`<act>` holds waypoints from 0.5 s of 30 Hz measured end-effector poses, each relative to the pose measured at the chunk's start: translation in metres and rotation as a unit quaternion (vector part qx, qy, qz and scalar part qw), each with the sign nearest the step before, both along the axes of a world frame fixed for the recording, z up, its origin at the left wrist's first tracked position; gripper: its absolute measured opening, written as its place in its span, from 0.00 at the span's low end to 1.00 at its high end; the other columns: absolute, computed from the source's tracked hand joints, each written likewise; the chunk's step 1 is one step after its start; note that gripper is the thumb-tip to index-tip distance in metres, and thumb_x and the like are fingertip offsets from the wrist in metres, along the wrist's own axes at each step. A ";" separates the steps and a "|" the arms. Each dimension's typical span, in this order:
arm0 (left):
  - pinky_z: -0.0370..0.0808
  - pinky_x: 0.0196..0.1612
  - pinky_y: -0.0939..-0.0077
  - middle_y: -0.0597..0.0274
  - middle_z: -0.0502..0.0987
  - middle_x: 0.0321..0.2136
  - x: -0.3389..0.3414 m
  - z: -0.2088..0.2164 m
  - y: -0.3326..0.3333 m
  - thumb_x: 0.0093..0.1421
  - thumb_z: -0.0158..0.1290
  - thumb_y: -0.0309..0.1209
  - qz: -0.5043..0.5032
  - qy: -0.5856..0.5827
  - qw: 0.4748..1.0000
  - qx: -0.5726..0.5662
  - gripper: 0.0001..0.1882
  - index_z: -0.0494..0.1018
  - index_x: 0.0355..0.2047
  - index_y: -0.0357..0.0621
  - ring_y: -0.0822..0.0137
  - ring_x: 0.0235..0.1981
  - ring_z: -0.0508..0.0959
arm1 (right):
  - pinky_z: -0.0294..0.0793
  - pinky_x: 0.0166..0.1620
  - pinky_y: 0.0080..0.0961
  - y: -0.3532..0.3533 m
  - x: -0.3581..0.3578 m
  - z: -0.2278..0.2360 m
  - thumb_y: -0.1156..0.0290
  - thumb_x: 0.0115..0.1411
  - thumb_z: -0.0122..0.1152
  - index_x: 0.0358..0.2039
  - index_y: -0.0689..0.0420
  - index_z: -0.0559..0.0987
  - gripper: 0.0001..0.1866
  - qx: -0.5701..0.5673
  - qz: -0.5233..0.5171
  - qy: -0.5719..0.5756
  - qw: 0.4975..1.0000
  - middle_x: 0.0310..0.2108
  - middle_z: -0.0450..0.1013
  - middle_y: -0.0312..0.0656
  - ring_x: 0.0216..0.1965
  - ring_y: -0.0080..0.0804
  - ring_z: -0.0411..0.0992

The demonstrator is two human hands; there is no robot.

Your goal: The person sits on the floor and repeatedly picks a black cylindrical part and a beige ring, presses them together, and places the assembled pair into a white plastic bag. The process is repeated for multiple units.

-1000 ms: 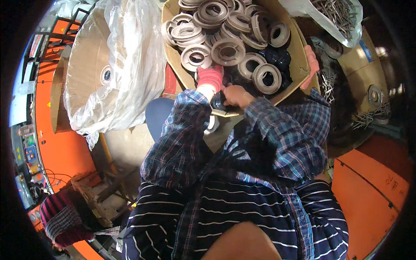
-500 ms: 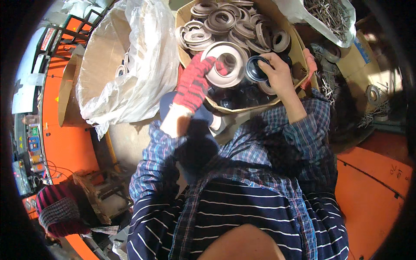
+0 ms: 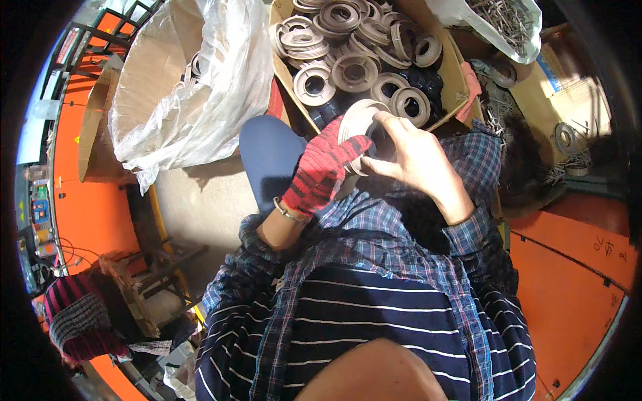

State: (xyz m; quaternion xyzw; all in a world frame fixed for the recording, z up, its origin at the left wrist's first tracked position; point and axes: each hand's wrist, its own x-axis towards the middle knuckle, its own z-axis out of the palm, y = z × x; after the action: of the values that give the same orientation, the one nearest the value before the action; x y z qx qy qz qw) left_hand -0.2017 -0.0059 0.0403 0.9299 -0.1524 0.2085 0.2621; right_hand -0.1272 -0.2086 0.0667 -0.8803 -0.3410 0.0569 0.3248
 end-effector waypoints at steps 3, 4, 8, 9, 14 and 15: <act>0.76 0.49 0.66 0.46 0.76 0.50 -0.003 0.014 -0.012 0.50 0.61 0.28 0.009 0.173 0.927 -0.333 0.22 0.79 0.47 0.54 0.53 0.47 0.79 | 0.76 0.42 0.25 0.003 -0.005 -0.009 0.60 0.47 0.76 0.55 0.63 0.70 0.38 0.133 -0.020 -0.002 0.991 0.40 0.75 0.50 0.35 0.31 0.75; 0.76 0.48 0.66 0.47 0.77 0.50 -0.005 0.018 -0.017 0.51 0.61 0.29 0.008 0.186 0.909 -0.374 0.20 0.79 0.47 0.53 0.52 0.46 0.79 | 0.76 0.41 0.23 0.004 -0.007 -0.013 0.61 0.46 0.76 0.55 0.63 0.70 0.37 0.160 -0.030 -0.010 0.987 0.39 0.75 0.49 0.34 0.28 0.74; 0.76 0.48 0.68 0.48 0.76 0.49 -0.016 0.021 -0.039 0.59 0.61 0.32 0.074 0.203 0.918 -0.334 0.29 0.68 0.59 0.41 0.57 0.45 0.80 | 0.73 0.35 0.19 0.019 -0.011 -0.028 0.61 0.58 0.67 0.49 0.61 0.74 0.24 0.284 -0.151 0.311 0.894 0.34 0.76 0.36 0.30 0.21 0.73; 0.76 0.48 0.67 0.48 0.76 0.50 -0.019 0.019 -0.044 0.59 0.61 0.32 0.091 0.227 0.929 -0.278 0.32 0.64 0.62 0.39 0.59 0.46 0.79 | 0.72 0.26 0.18 0.023 -0.011 -0.031 0.56 0.62 0.63 0.46 0.61 0.76 0.21 0.331 -0.206 0.428 0.815 0.28 0.76 0.34 0.24 0.19 0.73; 0.73 0.55 0.63 0.46 0.72 0.55 -0.015 0.005 -0.041 0.56 0.62 0.31 0.036 0.168 0.932 -0.319 0.33 0.65 0.62 0.41 0.51 0.52 0.76 | 0.78 0.26 0.21 0.015 -0.003 -0.028 0.50 0.68 0.52 0.51 0.61 0.73 0.26 0.336 -0.174 0.586 0.717 0.36 0.77 0.40 0.28 0.25 0.77; 0.74 0.53 0.64 0.46 0.74 0.53 -0.014 0.005 -0.038 0.57 0.61 0.31 0.089 0.259 0.890 -0.365 0.31 0.67 0.60 0.39 0.54 0.49 0.78 | 0.78 0.26 0.22 0.011 -0.003 -0.026 0.50 0.68 0.52 0.52 0.62 0.72 0.26 0.231 -0.191 0.548 0.781 0.37 0.77 0.41 0.30 0.24 0.77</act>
State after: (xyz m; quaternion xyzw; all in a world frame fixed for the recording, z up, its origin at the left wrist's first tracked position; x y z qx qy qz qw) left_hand -0.2153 -0.0437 0.0450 0.7993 0.0910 0.0239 0.5936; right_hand -0.1299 -0.1980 0.0403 -0.6467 0.0664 0.3861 0.6544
